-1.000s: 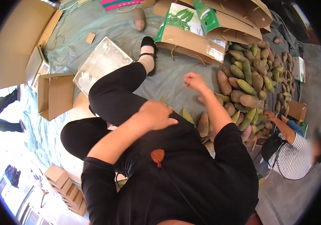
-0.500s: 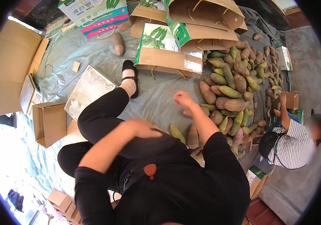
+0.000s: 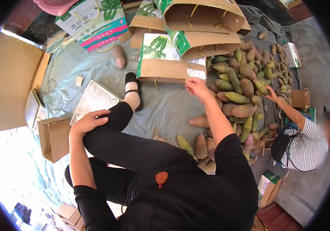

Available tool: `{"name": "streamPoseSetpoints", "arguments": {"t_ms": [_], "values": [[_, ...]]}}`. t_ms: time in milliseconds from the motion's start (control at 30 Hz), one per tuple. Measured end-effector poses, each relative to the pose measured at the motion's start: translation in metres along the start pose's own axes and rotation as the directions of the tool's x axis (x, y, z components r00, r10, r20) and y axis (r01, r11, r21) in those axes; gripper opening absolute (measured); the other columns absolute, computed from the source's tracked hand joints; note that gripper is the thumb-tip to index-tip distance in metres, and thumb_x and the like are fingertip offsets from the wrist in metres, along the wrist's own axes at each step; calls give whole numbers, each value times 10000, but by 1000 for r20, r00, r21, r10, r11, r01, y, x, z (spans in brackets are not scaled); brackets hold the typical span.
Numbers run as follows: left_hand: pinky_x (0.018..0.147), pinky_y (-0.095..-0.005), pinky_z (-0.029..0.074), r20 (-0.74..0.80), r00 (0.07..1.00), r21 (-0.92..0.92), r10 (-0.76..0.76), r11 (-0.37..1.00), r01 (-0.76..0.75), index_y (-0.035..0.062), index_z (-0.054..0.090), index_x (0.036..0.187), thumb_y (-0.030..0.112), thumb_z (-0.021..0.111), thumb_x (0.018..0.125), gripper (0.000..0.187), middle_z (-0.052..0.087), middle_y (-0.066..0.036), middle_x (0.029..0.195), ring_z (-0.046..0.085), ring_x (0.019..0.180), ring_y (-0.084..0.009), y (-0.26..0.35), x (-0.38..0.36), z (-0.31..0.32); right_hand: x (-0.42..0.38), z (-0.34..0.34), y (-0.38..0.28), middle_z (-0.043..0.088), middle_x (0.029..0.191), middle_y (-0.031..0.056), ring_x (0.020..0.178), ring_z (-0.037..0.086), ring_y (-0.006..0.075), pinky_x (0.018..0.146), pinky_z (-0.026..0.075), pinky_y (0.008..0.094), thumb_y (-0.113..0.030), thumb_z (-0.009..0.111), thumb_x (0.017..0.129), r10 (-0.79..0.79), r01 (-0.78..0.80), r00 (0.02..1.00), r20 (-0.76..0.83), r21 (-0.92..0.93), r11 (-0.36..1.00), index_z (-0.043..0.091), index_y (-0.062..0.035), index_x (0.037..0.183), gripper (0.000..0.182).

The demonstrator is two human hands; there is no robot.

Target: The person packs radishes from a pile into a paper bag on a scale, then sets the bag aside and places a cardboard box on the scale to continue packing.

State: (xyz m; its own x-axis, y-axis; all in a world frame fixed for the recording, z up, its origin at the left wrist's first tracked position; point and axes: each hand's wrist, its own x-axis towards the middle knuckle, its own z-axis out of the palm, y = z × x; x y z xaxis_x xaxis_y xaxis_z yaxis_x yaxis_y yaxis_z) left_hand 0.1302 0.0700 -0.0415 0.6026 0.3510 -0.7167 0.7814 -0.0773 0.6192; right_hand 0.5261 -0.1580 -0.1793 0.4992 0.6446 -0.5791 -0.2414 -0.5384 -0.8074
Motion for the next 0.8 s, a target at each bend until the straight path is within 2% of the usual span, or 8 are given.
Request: {"name": "streamPoseSetpoints", "arguments": {"t_ms": [133,200,267,333,433,533,667,800], "values": [[1014,-307,350,158,985,-354,75,935,-15,47,489,1316,370,583,890,542,510,-116,1310,480,1196,-217,-25,2,-3,16,-10,-57,630,842,12,731,595,113,634,482,264,-222,585,895,-162,158,987,-9,300,941,614,-82,983,167],[962,-307,406,99,994,-901,43,428,71,10,516,1275,386,550,906,529,561,-123,1241,543,1116,-222,-53,4,15,21,-15,-95,622,876,33,746,599,139,642,504,288,-236,593,896,-228,233,972,-61,403,885,598,-75,1013,199],[895,-319,461,209,968,-929,-137,283,240,-24,545,1218,339,537,912,476,614,-134,1148,600,1014,-234,-91,3,20,39,-23,-125,620,885,48,756,601,154,646,512,301,-255,595,894,-284,307,951,-121,468,829,584,-60,1012,229],[813,-323,492,-2,964,-738,-267,651,179,4,574,1185,282,544,897,402,646,-141,1061,629,897,-222,-146,-6,35,55,-28,-160,622,892,54,762,607,167,651,516,319,-285,597,892,-272,315,948,-163,578,753,577,-53,1003,258],[850,-300,469,-177,939,-387,-297,898,211,-40,564,1182,177,599,862,388,637,-118,1094,600,934,-183,-116,-31,37,82,-25,-203,624,936,73,798,616,192,668,519,350,-336,608,886,-268,320,946,-181,640,699,558,-48,1049,335],[749,-298,482,-307,945,-66,-115,993,100,21,638,1075,208,605,842,301,676,-88,904,610,799,-153,-67,-38,17,103,-16,-239,609,1022,126,870,620,239,689,516,377,-377,626,871,-237,318,948,-213,685,656,510,-18,1125,455],[756,-310,484,-488,872,-59,-36,998,8,16,650,1040,160,568,872,235,677,-127,881,634,808,-189,-50,-63,1,139,-5,-274,567,1110,148,937,589,326,753,496,466,-316,639,872,-213,288,956,-201,777,559,487,-83,1185,418],[756,-304,485,-579,815,47,12,999,19,23,654,1037,156,581,866,229,678,-131,890,639,816,-198,-62,-95,5,190,-15,-285,568,1039,107,924,558,288,794,489,465,-105,614,865,-68,195,981,-184,886,421,498,-123,1168,325]]}}
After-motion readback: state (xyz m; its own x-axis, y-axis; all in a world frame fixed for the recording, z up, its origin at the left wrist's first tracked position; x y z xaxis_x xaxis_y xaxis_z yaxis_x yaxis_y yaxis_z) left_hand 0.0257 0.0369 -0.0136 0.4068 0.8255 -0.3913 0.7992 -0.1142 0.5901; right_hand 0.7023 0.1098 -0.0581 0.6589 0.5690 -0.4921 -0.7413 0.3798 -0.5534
